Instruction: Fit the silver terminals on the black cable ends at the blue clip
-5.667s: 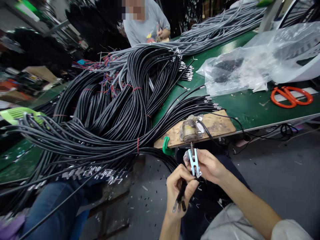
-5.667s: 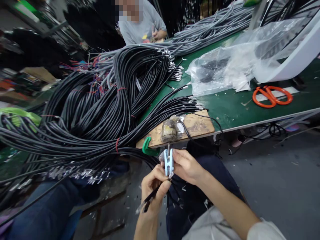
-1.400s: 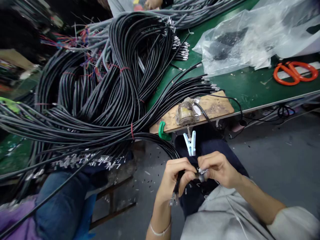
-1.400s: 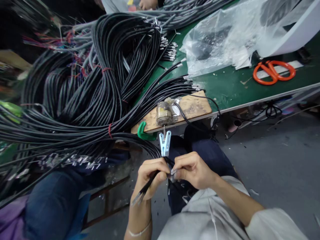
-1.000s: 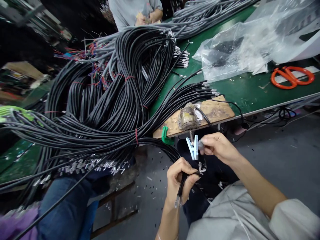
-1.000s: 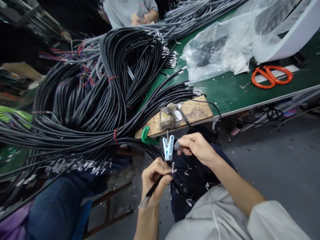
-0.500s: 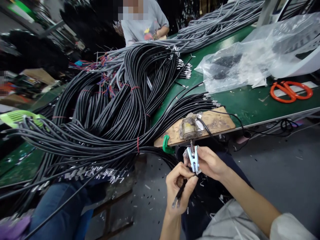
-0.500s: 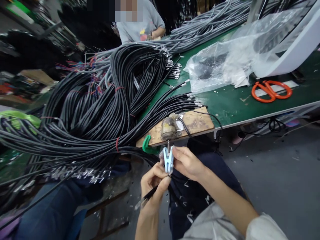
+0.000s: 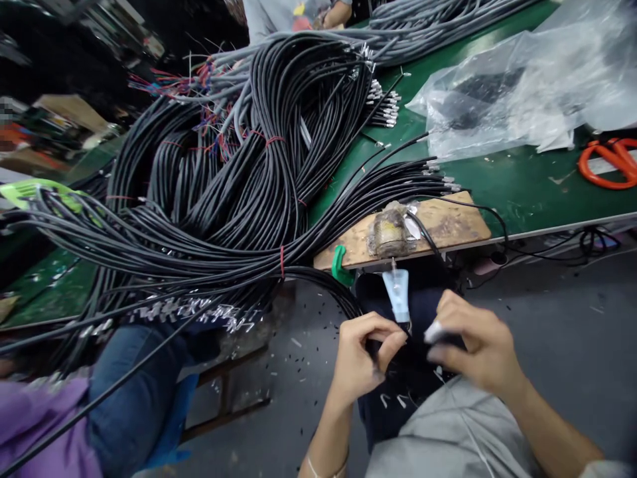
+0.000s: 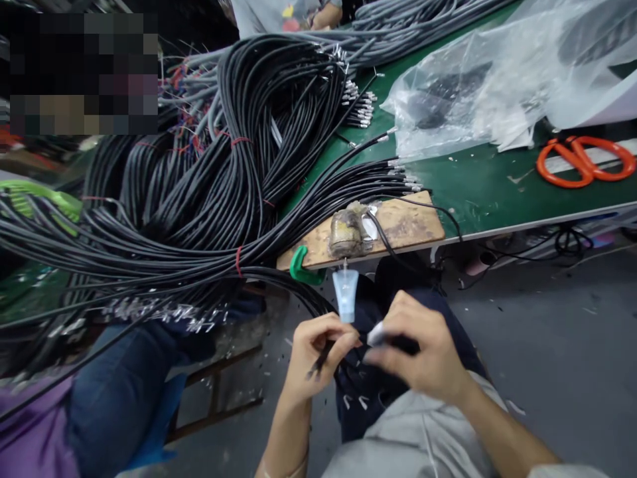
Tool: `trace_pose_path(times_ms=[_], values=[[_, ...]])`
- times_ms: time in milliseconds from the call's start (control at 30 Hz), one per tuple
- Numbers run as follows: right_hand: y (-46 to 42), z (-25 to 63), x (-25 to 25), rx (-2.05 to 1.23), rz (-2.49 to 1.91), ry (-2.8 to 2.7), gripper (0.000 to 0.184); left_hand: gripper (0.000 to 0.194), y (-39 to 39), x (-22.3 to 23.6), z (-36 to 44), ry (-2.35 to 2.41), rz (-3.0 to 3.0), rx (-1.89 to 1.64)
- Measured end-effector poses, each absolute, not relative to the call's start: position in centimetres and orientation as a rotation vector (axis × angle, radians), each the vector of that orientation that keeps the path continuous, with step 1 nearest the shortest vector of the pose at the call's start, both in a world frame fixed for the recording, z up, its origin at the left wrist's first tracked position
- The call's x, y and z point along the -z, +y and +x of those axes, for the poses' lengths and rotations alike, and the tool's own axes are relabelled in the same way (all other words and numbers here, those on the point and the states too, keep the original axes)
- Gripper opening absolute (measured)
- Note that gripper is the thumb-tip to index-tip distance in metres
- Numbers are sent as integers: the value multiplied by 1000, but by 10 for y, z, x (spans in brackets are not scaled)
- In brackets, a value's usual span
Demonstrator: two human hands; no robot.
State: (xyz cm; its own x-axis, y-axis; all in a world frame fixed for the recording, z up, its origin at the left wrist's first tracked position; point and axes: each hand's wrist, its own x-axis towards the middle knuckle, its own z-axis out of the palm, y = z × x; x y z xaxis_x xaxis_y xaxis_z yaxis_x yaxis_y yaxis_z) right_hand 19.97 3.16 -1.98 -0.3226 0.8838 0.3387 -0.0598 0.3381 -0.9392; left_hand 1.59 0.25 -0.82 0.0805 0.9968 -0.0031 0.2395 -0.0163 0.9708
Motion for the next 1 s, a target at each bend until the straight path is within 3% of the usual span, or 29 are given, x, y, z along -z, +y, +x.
trace_pose_path(times_ms=[67,133,300,567,667,833,1000], values=[[19,194,8,-926,-711,-1824,22,4,5,9,19,1377,1444,-964],[13,186,4,-824,-745,-1795,21,6,7,9,20,1344,1503,-981],[21,180,17,-1028,-867,-1492,15,14,2,11,14,1211,1516,-1194],[26,180,17,-1159,-839,-1493,8,11,-7,14,28,1356,1552,-1354],[26,179,17,-1142,-904,-1511,15,11,-8,9,26,1385,1720,-1245],[30,175,25,-1122,-1037,-1561,45,7,-7,3,23,1255,2044,-956],[39,191,28,-1215,-1152,-1384,46,10,-8,7,28,1392,2034,-1038]])
